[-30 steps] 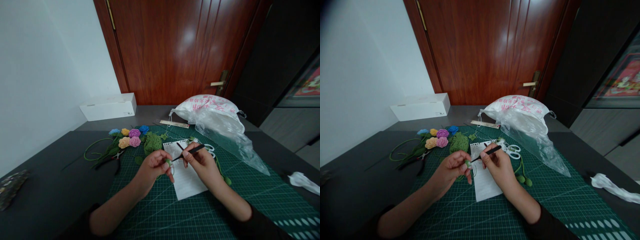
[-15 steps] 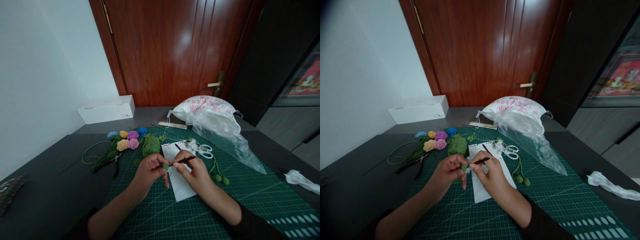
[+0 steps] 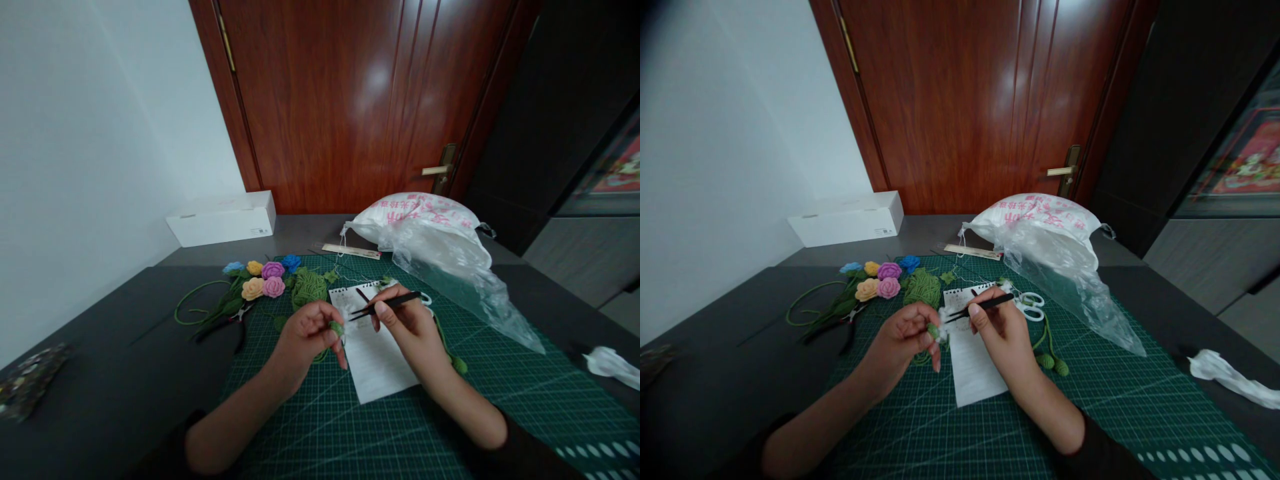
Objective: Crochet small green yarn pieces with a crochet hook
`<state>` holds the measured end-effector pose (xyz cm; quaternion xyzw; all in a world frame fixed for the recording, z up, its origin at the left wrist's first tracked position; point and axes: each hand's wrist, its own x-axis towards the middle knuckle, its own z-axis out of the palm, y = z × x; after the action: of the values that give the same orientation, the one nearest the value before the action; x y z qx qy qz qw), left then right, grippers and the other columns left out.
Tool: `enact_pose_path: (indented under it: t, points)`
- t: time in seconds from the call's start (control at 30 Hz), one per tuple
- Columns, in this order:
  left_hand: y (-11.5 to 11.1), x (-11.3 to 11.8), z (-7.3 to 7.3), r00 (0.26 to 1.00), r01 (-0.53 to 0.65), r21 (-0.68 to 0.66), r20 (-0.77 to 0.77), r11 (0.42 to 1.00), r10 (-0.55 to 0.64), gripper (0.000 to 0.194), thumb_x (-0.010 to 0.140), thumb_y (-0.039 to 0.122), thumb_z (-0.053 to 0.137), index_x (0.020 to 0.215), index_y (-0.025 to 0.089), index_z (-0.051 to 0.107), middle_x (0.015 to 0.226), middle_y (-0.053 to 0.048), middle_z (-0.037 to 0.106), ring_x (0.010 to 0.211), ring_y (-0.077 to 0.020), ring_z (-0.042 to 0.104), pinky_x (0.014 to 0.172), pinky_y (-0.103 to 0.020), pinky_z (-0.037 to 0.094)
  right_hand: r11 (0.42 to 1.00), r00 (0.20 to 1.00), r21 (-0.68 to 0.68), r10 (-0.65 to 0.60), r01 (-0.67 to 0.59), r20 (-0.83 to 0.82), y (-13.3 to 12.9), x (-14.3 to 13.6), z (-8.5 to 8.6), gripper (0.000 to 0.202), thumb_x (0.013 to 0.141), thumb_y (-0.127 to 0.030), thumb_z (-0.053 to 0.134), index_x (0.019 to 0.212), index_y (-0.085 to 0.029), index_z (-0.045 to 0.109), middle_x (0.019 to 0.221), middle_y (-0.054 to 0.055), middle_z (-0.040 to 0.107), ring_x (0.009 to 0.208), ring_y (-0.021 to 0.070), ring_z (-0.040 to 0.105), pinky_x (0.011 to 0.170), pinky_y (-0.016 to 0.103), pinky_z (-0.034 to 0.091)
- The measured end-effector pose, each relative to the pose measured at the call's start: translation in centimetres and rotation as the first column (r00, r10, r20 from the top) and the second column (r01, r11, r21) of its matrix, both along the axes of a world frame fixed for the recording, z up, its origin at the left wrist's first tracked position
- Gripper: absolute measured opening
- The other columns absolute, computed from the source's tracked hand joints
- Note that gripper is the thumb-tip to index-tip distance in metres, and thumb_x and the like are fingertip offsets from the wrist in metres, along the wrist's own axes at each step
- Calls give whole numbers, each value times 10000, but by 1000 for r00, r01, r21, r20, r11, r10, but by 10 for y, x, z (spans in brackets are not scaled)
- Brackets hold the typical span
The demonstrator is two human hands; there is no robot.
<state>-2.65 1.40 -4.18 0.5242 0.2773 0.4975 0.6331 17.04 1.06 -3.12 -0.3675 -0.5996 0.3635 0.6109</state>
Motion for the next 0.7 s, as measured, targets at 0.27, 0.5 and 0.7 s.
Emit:
enact_pose_path:
  t: [0.27, 0.5, 0.7]
  points:
    - [-2, 1, 0, 1000, 19, 25, 13, 1000, -19, 154, 807, 175, 769, 900, 146, 650, 682, 27, 625, 507, -124, 648, 480, -258, 582, 992, 991, -69, 103, -109, -81, -1, -4, 2, 309, 917, -495, 677, 781, -227, 607, 634, -21, 587, 583, 156, 573, 597, 299, 458]
    - [-1, 2, -4, 998, 40, 56, 48, 998, -43, 163, 821, 148, 754, 927, 158, 631, 738, 21, 660, 511, -119, 669, 475, -236, 580, 988, 989, -74, 131, -136, -74, -2, -5, -1, 293, 931, -470, 669, 783, -225, 605, 633, -27, 594, 587, 144, 581, 620, 288, 460]
    - [-3, 3, -2, 995, 81, 47, 47, 996, -84, 233, 814, 148, 753, 1025, 163, 655, 797, 0, 690, 524, -129, 673, 474, -260, 596, 993, 994, -51, 109, -108, 8, -5, -9, -4, 291, 941, -474, 649, 793, -230, 599, 640, -21, 603, 572, 149, 587, 574, 282, 457]
